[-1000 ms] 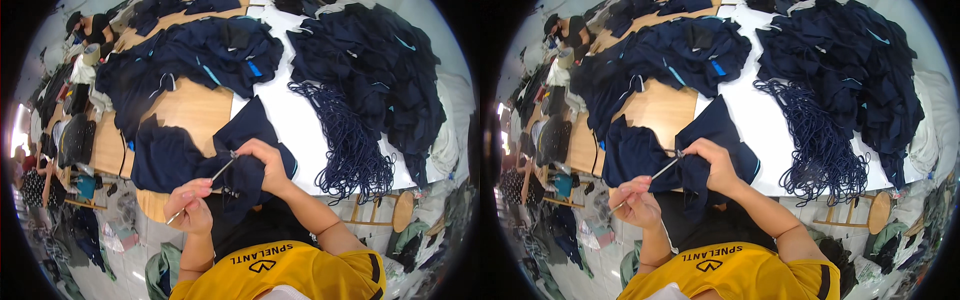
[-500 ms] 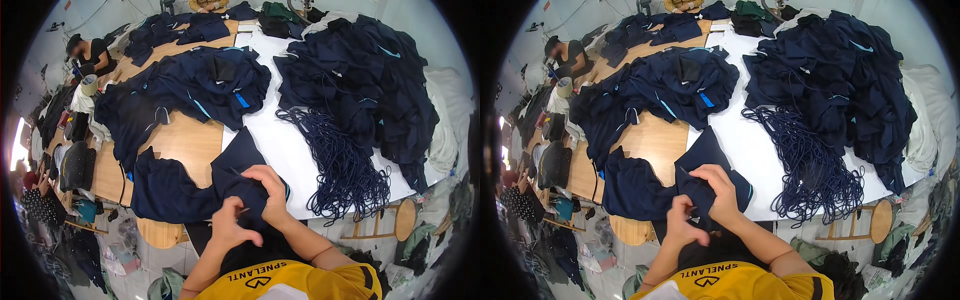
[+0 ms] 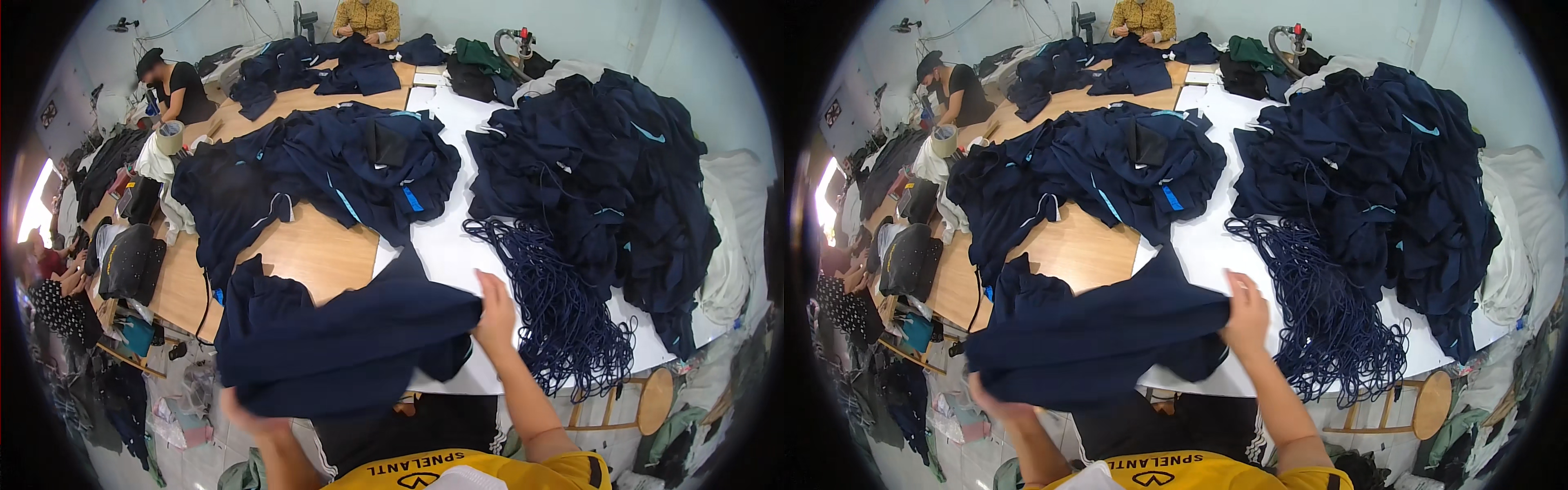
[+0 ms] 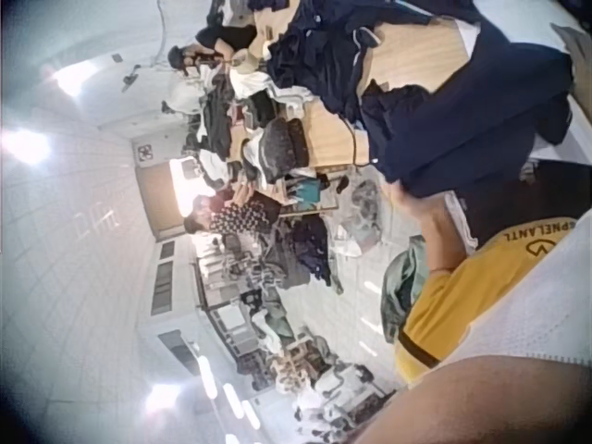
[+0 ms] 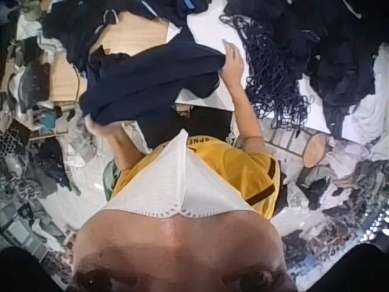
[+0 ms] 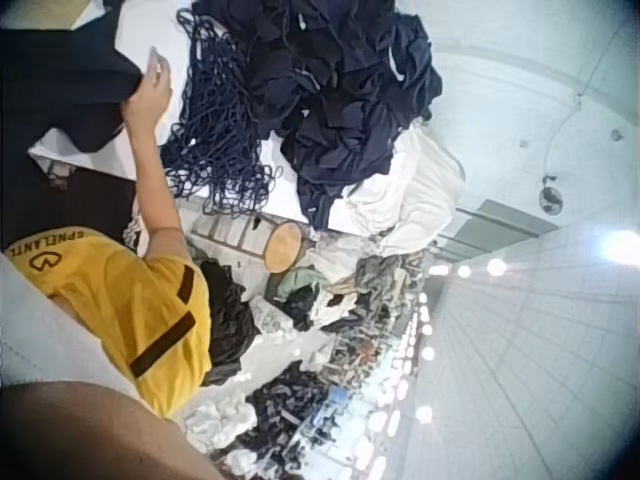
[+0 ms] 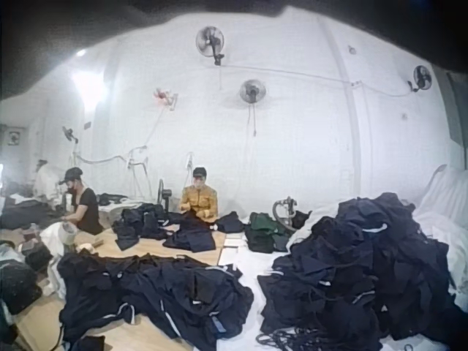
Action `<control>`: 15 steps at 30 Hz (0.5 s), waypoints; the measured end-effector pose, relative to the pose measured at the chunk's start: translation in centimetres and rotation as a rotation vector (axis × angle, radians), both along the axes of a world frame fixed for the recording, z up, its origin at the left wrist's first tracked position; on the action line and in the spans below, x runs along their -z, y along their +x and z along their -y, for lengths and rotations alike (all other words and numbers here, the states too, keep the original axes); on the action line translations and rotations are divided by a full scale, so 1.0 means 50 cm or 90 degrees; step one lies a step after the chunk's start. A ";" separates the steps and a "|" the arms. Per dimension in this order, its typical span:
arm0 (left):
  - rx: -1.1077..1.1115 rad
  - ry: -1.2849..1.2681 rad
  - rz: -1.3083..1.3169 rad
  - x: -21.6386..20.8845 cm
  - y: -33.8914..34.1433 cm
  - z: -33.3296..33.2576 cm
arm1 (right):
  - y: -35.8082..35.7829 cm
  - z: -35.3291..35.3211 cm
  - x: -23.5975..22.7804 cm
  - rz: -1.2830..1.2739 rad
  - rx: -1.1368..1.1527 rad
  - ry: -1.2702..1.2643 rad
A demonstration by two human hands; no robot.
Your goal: Threading drawstrings through the waistbands of dark blue trousers using a metal threading tool.
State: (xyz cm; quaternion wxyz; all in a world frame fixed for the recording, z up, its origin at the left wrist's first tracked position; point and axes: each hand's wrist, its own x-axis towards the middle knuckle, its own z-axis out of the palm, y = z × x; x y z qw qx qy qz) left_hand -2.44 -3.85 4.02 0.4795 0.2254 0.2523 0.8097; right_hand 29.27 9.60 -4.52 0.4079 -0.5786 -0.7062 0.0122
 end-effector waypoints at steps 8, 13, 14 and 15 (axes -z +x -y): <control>-0.170 -0.220 -0.429 0.073 -0.035 0.032 | -0.021 0.065 -0.055 -0.142 -0.640 -0.448; 0.302 -0.130 -0.506 0.011 0.113 0.036 | -0.135 0.047 0.013 -0.094 -0.763 -0.495; 0.411 -0.072 -0.546 0.007 0.116 0.029 | -0.162 0.031 0.015 -0.124 -0.873 -0.380; 0.439 -0.020 -0.573 -0.011 0.114 0.018 | -0.169 0.027 0.008 -0.108 -0.877 -0.517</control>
